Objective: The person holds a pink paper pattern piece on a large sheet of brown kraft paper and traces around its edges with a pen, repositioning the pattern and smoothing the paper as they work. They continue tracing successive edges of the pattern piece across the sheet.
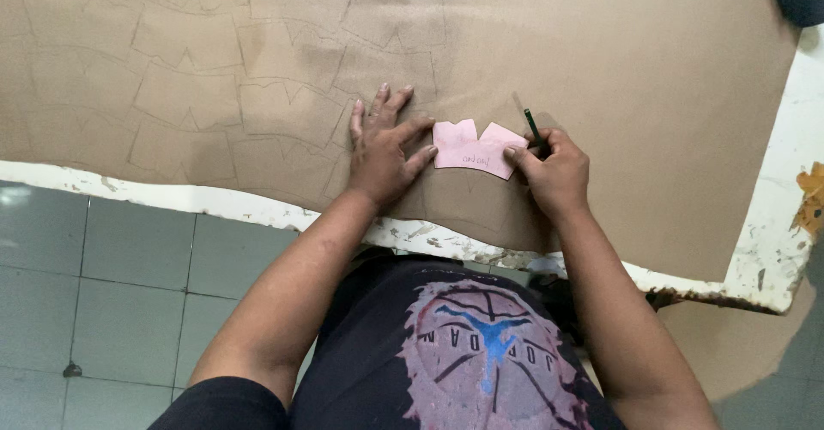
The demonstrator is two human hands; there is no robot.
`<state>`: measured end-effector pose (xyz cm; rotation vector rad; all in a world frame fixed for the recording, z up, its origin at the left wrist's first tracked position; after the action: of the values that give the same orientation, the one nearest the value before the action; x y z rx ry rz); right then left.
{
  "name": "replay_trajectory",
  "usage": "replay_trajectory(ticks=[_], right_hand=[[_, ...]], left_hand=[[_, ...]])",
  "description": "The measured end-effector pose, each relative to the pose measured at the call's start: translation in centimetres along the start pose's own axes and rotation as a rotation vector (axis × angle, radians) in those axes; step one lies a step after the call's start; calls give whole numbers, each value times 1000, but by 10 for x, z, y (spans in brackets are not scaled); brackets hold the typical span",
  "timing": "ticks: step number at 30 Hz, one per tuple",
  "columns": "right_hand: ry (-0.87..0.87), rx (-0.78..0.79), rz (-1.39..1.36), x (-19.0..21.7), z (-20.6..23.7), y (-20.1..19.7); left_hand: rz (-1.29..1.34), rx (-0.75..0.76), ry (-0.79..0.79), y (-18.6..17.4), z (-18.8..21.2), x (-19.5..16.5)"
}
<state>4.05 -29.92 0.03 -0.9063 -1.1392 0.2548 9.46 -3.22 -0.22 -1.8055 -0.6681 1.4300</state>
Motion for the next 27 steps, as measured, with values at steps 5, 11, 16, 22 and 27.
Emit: replay_trajectory(ticks=[5, 11, 16, 22, 27], right_hand=[[-3, -19, -23, 2, 1, -2], [-43, -41, 25, 1, -1, -2], [-50, -56, 27, 0, -1, -2], [-36, -42, 58, 0, 0, -3], [-89, -58, 34, 5, 0, -4]], left_hand=[[28, -53, 33, -1, 0, 0], [44, -98, 56, 3, 1, 4], [53, -139, 83, 1, 2, 4], [50, -75, 68, 0, 2, 0], [34, -72, 77, -4, 1, -4]])
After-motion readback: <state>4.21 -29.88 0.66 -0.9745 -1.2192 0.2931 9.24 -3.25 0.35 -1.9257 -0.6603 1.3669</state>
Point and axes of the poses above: each hand's wrist, its own z-axis away from the middle knuckle, its own y-axis out of the palm, x = y × z, the point moved 10 cm from there along -z, towards the middle knuckle, and after that the axes turned 10 degrees about -x, right-handed, at the moved point
